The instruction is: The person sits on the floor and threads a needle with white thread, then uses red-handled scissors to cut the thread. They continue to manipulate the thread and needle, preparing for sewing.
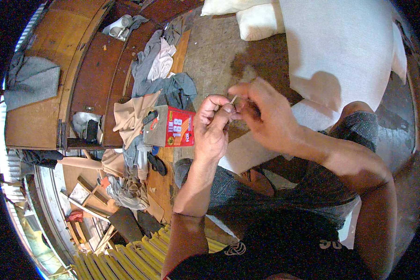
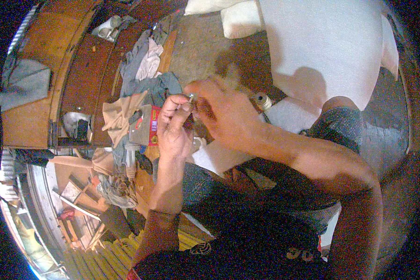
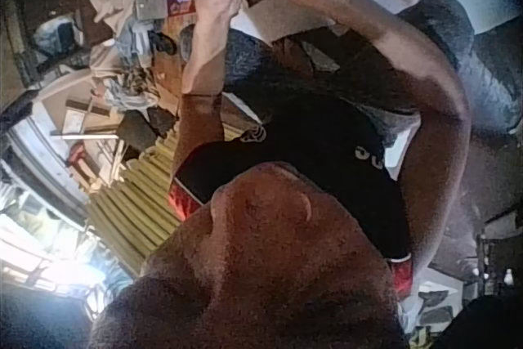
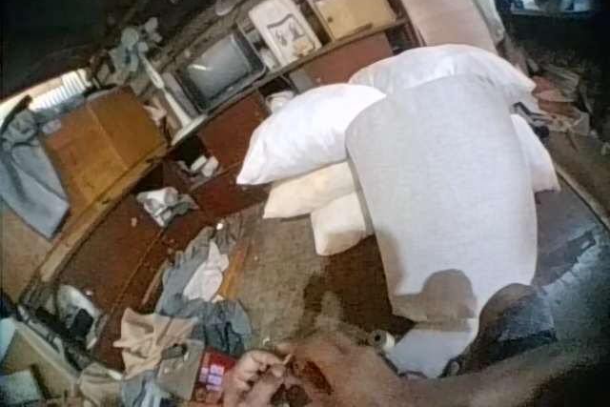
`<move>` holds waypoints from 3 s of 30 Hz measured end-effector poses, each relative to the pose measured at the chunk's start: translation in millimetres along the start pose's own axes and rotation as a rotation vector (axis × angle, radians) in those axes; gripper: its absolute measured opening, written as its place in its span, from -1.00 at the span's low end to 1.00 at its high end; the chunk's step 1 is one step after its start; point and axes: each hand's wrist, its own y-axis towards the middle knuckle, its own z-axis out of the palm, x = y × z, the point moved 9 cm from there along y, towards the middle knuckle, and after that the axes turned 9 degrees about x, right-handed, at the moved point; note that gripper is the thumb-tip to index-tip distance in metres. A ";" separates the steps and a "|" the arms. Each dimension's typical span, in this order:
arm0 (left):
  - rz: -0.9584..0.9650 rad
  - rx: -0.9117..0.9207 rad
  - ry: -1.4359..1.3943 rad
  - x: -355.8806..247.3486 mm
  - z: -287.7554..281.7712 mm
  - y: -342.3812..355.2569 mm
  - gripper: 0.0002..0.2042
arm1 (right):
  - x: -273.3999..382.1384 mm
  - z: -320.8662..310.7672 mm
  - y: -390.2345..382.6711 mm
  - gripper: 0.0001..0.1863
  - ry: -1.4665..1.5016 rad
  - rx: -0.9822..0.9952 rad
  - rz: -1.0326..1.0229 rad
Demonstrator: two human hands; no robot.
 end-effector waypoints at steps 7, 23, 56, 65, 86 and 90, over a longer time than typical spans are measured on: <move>0.067 0.045 -0.102 0.3 -6.7 0.6 -0.93 | -13.6 -46.9 25.8 -0.68 -0.008 -0.124 0.061; 0.151 -0.100 -0.095 -20.9 -38.9 7.7 -0.92 | -18.3 -35.9 22.3 -0.79 0.063 -0.101 0.077; 0.093 0.124 -0.738 -18.8 -32.9 12.9 -0.89 | -7.2 -21.8 19.7 -0.88 0.070 0.030 0.090; 0.054 0.141 -0.868 -17.6 -25.4 11.4 -0.85 | -9.6 -17.6 19.6 -0.84 0.183 0.096 0.124; 0.150 0.227 -0.682 -28.6 -21.7 8.2 -0.71 | -19.2 -13.2 18.8 -0.79 0.122 0.095 0.122; 0.152 0.248 -0.652 -32.8 -21.0 7.2 -0.61 | -19.6 -9.9 18.7 -0.79 0.167 0.168 0.214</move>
